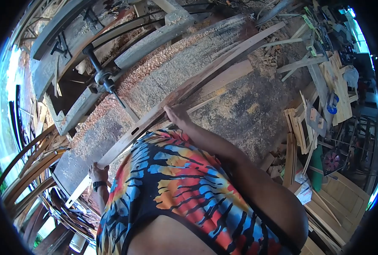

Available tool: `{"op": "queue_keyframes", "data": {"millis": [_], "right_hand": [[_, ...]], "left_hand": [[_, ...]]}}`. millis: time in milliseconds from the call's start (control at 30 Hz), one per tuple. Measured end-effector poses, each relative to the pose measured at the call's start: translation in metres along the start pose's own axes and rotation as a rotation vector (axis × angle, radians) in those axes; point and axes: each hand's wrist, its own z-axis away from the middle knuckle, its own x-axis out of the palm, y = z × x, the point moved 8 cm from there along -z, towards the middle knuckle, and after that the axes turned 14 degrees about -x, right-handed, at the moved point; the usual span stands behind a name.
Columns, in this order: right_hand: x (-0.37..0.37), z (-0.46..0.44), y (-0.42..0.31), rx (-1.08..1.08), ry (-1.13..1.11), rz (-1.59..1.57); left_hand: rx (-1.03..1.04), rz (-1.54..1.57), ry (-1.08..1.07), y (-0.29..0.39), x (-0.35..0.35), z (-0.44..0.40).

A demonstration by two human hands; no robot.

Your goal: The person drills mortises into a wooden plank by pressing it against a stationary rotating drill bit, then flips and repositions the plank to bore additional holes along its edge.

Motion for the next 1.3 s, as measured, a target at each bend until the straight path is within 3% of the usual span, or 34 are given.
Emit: {"op": "queue_keyframes", "data": {"millis": [267,300,367,500,567,667,733,800,900,967,1067,1200,1300], "right_hand": [[-0.026,-0.007,0.008,0.047,0.159,-0.214],[-0.019,-0.004,0.007,0.074,0.137,-0.155],[0.004,-0.004,0.003,-0.076,-0.001,0.023],[0.032,-0.005,0.011,-0.217,-0.166,0.066],[0.022,0.012,-0.017,-0.116,-0.261,-0.004],[-0.025,0.004,0.005,0.176,-0.123,-0.196],[-0.062,-0.012,0.039,0.243,-0.014,-0.358],[-0.105,-0.031,0.062,0.077,0.056,-0.291],[-0.143,-0.024,0.052,0.145,0.090,-0.178],[-0.152,-0.017,0.045,0.282,0.097,-0.092],[-0.142,-0.008,0.036,0.263,0.056,-0.135],[-0.124,-0.005,0.071,0.142,0.013,0.113],[-0.086,0.024,0.067,0.118,0.012,0.061]], "left_hand": [[-0.026,-0.030,-0.023,0.006,-0.005,0.006],[-0.045,-0.048,-0.035,0.010,-0.008,0.008],[-0.075,-0.080,-0.027,0.019,-0.014,0.010],[-0.043,-0.093,0.014,0.015,-0.007,0.010],[-0.021,-0.094,0.034,0.012,-0.006,0.009],[0.003,-0.081,0.034,0.010,-0.003,0.008],[-0.034,-0.089,-0.012,0.011,-0.003,0.007],[-0.070,-0.113,-0.069,0.016,-0.010,0.009],[-0.064,-0.130,-0.120,0.016,-0.002,0.005],[-0.024,-0.137,-0.164,0.027,-0.006,0.006],[0.136,-0.037,-0.124,0.048,-0.002,0.011],[0.246,0.031,-0.212,0.074,0.006,0.010],[0.306,0.020,-0.320,0.091,-0.001,0.007]]}}
